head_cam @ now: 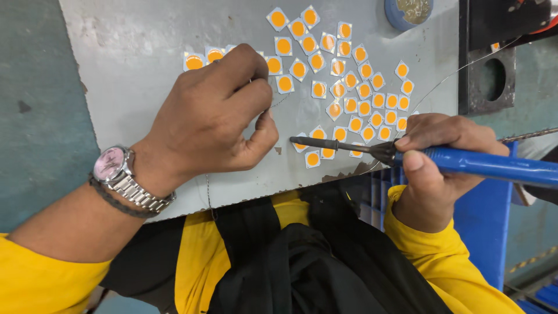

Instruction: The person solders thin wires onto small square LED chip components laid out on a metal work board. They hold a soldering iron in one hand and position each component and wire with the other, working through the components one at a time and occasionally repositioning the wire.

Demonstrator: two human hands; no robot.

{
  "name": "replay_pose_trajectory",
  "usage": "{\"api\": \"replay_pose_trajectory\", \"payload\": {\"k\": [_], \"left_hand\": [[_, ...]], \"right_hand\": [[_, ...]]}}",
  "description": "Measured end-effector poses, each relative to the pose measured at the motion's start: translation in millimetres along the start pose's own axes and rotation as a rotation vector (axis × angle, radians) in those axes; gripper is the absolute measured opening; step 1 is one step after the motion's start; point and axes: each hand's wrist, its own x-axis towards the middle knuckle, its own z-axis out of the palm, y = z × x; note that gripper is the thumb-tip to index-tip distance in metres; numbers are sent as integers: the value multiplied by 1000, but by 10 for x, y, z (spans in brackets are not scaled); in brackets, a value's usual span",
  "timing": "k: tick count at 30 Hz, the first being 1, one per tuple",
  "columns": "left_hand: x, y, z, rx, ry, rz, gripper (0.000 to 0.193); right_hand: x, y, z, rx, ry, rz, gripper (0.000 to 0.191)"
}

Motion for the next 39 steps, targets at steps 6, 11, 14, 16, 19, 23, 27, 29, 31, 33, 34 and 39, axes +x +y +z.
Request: {"api": "replay_pose_trajectory", "payload": {"k": [6,11,14,16,19,23,27,29,31,33,34,39], "left_hand": [[-38,-75,42,-47,70,-94,13],[180,-140,109,-161,50,-227,7],[369,-156,225,-80,-20,-113,10],[476,-128,325,-75,-58,-84,10],[582,-49,464,-43,-105,-55,12],[654,31,618,6,-180,-1,13],[681,63,723,-4,-239,-15,15],[679,56,722,-55,-267,-25,15],[645,78,700,-90,-306,-13,15],[618,82,691,-98,-337,-10,15],[605,84,692,-96,-351,-11,16],[580,54,699,-102,-333,-27,14]], "right_hand": [[136,48,21,38,242,-59,32],[331,325,-229,66,330,-128,31],[489,576,-492,60,304,-127,29],[587,756,-652,61,277,-116,28],[642,949,-846,88,238,-95,26],[507,1083,-897,257,252,-8,25],[413,1045,-892,411,234,82,22],[436,985,-864,388,178,93,24],[467,903,-814,319,126,125,26],[507,827,-757,210,88,162,29],[517,791,-729,153,68,175,29],[591,768,-672,-3,-25,132,25]]}}
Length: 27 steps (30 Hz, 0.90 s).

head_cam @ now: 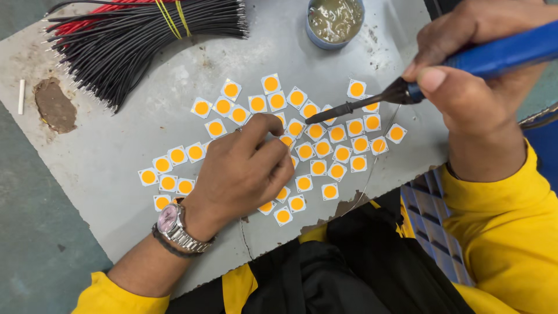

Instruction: The person solders thin wires onto small square LED chip components laid out on a metal work board. They hold a soldering iron in one hand and position each component and wire with the other, working through the components one at a time and occasionally repositioning the wire.

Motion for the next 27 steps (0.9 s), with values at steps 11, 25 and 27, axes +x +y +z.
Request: {"api": "replay_pose_trajectory", "payload": {"k": [11,25,27], "left_hand": [[0,-10,12,-11,-30,-31,14],[17,8,10,-14,-36,-6,11],[11,7,7,-14,-30,-6,12]], "right_hand": [[55,8,52,-116,-73,-15,20],[75,-12,76,-31,-123,-42,22],[83,-13,80,-61,-124,-44,22]]}}
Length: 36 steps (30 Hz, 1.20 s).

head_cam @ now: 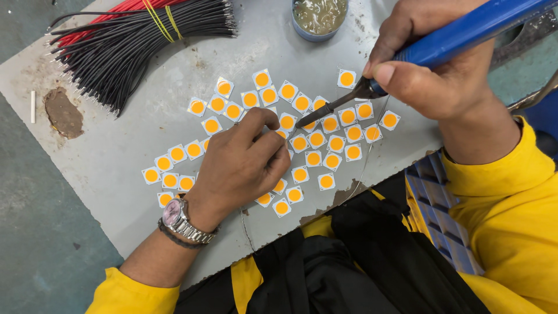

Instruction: The person solders thin wires onto small square LED chip components laid out on a metal work board. They hold a soldering iron in one hand and position each component and wire with the other, working through the components one at a time and occasionally repositioning the wire.

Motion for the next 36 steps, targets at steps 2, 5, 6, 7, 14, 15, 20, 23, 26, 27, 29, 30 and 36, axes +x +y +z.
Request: {"api": "replay_pose_trajectory", "payload": {"k": [2,5,6,7,14,15,20,23,26,27,29,30,36], "left_hand": [[-6,0,-2,-5,11,2,12],[-17,-13,-31,0,72,-18,15],[-24,-21,-50,9,80,-25,15],[-28,-38,-76,19,90,-32,15],[-46,-89,-155,17,54,-29,15],[-44,-93,-154,15,56,-28,15],[-49,-99,-163,29,52,-27,15],[-49,-102,-165,22,49,-29,14],[-53,-107,-163,28,44,-32,14],[-55,-109,-164,30,46,-30,14],[-59,-112,-160,30,46,-22,14],[-59,-113,-157,32,49,-21,14],[-51,-118,-178,38,60,-20,14]], "right_hand": [[-11,5,6,22,32,21,22],[-64,-3,12,137,90,70,24],[-75,-4,13,161,102,82,25],[-74,2,16,146,100,81,25],[-7,15,-7,19,51,47,24],[-3,12,-14,10,43,41,23],[19,16,-40,-18,17,11,20],[25,18,-47,-48,1,8,20],[-5,8,-41,48,26,41,21],[-18,10,-39,75,29,46,21],[-16,42,-47,69,8,27,21],[-16,60,-59,64,-1,17,21],[-131,104,-32,297,140,134,24]]}}
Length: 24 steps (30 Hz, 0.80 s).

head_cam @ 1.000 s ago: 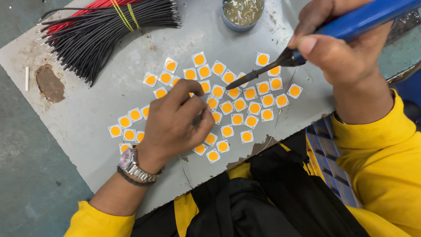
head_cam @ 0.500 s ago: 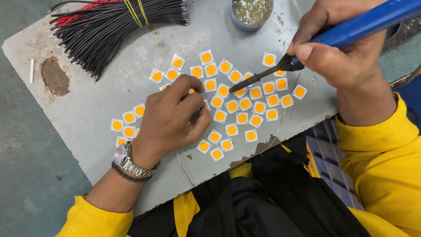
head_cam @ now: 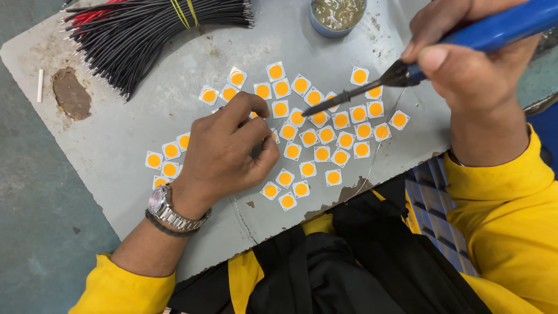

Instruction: The person solders thin wires onto small square LED chip components laid out on a metal work board. They hold a soldering iron in one hand and position each component and wire with the other, working through the components one at a time and occasionally repositioning the wire.

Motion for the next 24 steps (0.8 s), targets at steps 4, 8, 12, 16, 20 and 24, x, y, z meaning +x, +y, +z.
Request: {"api": "replay_pose_trajectory", "payload": {"k": [4,8,12,16,20,24], "left_hand": [[0,13,-27,15,-14,-1,14],[-1,36,-24,24,-44,-3,12],[2,43,-19,31,-46,-1,11],[1,37,-10,37,-57,-12,9],[-6,20,-1,56,-82,-9,10],[-14,12,17,70,-70,-3,10]], "right_hand": [[13,-8,18,-21,-9,-62,27],[67,-52,60,-164,-63,-26,25],[111,-101,88,-240,-155,-92,25],[178,-109,130,-231,-231,-174,24],[221,-157,170,-292,-236,-91,24],[252,-178,195,-319,-245,-99,25]]}}
